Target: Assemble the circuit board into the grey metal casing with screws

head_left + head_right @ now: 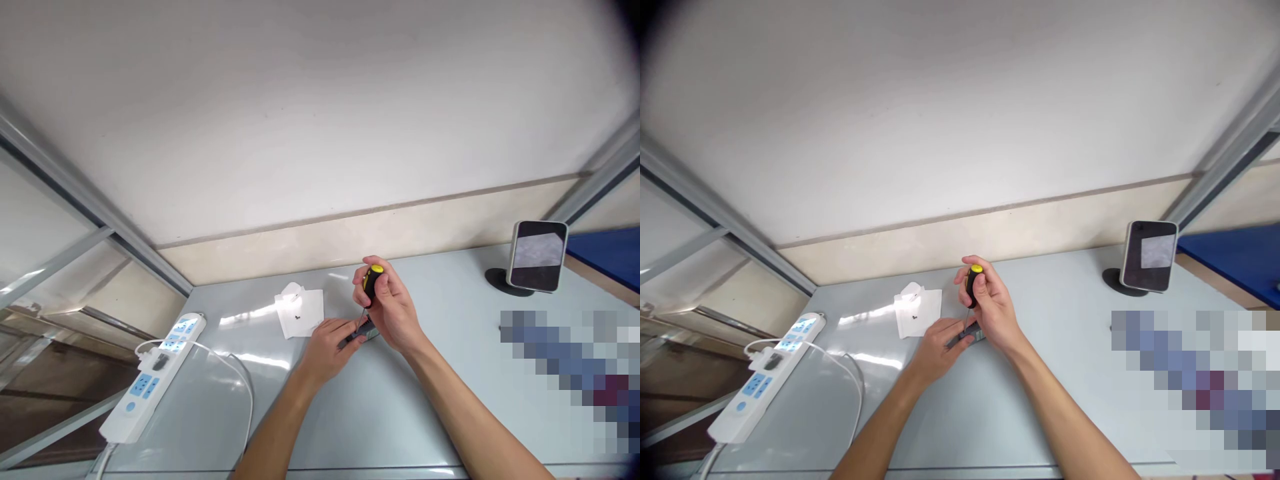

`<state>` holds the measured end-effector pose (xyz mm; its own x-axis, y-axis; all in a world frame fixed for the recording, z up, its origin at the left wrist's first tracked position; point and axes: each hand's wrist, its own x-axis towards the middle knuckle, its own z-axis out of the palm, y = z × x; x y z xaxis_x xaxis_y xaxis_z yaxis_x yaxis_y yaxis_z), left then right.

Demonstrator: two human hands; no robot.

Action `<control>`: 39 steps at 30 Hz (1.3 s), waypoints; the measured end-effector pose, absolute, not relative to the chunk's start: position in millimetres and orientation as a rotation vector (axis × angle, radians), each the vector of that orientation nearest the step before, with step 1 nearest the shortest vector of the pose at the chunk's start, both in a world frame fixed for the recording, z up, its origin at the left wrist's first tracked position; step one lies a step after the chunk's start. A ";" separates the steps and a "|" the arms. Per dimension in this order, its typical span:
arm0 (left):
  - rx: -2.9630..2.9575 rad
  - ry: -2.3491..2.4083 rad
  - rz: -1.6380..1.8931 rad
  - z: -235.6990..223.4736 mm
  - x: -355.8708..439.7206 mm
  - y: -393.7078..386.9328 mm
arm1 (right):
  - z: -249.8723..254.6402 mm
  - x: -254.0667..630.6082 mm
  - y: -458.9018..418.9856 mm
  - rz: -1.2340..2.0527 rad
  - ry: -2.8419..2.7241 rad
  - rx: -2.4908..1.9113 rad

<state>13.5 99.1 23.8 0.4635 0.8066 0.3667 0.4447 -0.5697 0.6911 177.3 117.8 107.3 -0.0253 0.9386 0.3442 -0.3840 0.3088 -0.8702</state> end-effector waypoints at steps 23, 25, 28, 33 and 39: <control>2.102 1.109 0.991 18.7 18.0 102.2 | 104.9 174.2 109.2 1.175 -1.300 -0.557; 2.028 1.049 1.009 19.0 16.9 105.0 | 104.6 180.5 112.3 1.147 -1.339 -0.548; 1.891 0.925 1.091 18.2 14.5 111.6 | 105.4 187.5 115.0 1.148 -1.399 -0.538; 1.772 0.823 1.109 18.6 12.7 115.2 | 103.9 179.8 113.4 1.144 -1.416 -0.517; 1.508 0.922 1.189 16.1 29.3 109.1 | 102.6 172.9 115.0 1.176 -1.357 -0.495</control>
<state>29.3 109.1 16.1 0.2364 0.9420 0.2383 -0.0041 -0.2443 0.9697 172.9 115.0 102.6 -0.1971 0.8541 0.4813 -0.3552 0.3953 -0.8471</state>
